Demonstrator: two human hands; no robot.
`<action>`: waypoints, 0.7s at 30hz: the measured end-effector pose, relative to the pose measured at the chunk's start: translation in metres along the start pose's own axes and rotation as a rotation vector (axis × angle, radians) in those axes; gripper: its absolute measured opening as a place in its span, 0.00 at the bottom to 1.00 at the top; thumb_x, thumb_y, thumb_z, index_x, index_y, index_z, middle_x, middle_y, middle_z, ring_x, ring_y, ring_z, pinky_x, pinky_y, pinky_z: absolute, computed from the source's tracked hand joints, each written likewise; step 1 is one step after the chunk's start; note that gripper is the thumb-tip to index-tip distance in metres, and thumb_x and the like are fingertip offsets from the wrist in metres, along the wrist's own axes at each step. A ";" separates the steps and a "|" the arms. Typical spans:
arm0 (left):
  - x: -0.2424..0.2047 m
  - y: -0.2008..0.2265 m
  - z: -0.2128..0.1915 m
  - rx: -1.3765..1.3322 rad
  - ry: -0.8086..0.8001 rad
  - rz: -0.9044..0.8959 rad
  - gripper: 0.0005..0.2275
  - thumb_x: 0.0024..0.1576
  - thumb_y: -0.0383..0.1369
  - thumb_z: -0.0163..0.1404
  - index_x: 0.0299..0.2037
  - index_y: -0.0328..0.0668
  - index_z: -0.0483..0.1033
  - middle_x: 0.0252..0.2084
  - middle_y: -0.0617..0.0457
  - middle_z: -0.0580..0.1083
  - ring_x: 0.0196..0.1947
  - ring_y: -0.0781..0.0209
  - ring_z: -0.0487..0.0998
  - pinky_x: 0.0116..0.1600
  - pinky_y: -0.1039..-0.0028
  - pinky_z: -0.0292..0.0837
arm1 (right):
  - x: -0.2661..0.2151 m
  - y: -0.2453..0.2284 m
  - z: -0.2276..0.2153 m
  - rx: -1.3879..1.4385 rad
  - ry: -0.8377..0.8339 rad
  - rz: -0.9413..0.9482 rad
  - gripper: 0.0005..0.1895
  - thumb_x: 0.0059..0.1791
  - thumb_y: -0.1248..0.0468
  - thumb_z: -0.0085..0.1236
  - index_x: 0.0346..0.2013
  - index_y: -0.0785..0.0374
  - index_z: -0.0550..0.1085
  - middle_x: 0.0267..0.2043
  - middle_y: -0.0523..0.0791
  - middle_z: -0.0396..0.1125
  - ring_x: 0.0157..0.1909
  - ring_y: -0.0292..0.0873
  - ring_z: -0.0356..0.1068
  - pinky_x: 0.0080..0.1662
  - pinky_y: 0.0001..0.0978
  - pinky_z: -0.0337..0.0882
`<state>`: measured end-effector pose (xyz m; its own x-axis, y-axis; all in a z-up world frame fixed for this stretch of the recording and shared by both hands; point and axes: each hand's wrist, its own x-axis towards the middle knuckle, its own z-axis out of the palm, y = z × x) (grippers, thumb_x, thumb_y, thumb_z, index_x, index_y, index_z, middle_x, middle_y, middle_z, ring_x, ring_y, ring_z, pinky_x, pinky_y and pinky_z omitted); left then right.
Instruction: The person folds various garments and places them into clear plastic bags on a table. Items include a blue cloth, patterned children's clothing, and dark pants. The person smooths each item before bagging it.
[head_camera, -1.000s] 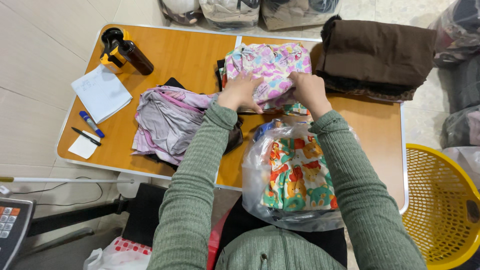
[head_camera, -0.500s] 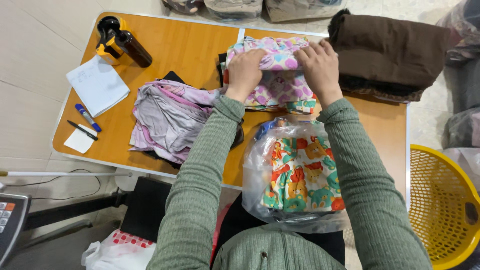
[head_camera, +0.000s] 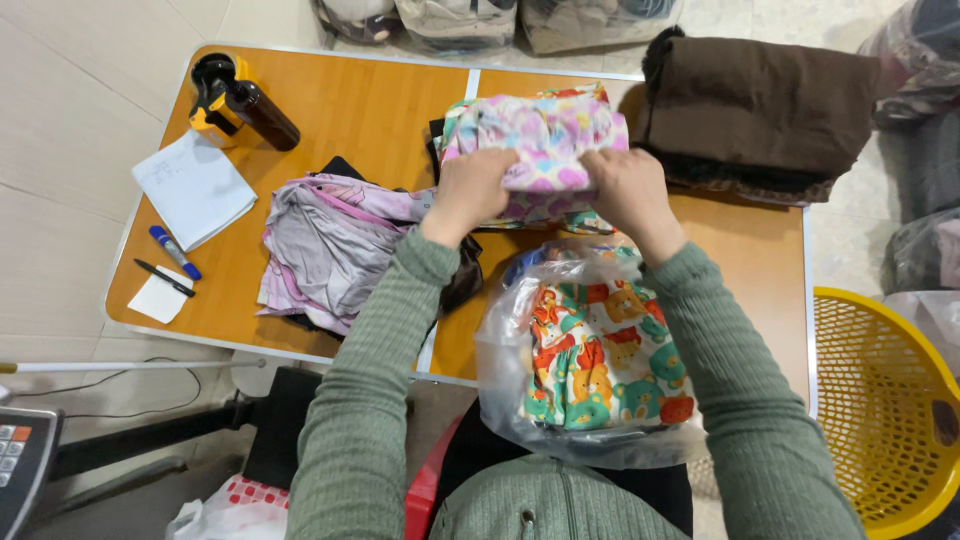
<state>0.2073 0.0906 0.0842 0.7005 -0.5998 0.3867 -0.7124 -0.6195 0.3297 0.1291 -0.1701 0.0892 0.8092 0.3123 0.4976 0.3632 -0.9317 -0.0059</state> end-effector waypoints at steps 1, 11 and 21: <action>-0.007 0.003 -0.003 -0.003 -0.009 0.033 0.14 0.52 0.25 0.50 0.47 0.48 0.79 0.43 0.47 0.79 0.44 0.43 0.80 0.45 0.53 0.74 | -0.006 -0.003 -0.006 0.019 0.001 -0.026 0.09 0.47 0.63 0.63 0.38 0.59 0.73 0.30 0.45 0.68 0.35 0.51 0.72 0.40 0.44 0.67; -0.035 0.009 0.023 -0.046 -0.008 -0.026 0.20 0.53 0.21 0.48 0.54 0.54 0.78 0.49 0.50 0.79 0.49 0.45 0.81 0.48 0.55 0.76 | -0.035 -0.012 -0.014 -0.001 -0.035 -0.029 0.09 0.45 0.68 0.57 0.40 0.58 0.75 0.31 0.44 0.69 0.35 0.49 0.72 0.39 0.42 0.69; -0.022 0.095 -0.053 -0.242 0.288 0.024 0.25 0.50 0.18 0.44 0.57 0.50 0.77 0.56 0.49 0.78 0.53 0.44 0.79 0.53 0.59 0.77 | -0.036 -0.034 -0.128 -0.173 0.270 0.055 0.09 0.54 0.68 0.57 0.48 0.55 0.77 0.48 0.41 0.73 0.57 0.45 0.73 0.60 0.42 0.69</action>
<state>0.1219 0.0720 0.1524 0.6674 -0.4246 0.6118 -0.7420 -0.4487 0.4981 0.0287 -0.1737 0.1820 0.6650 0.2215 0.7132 0.2197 -0.9708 0.0966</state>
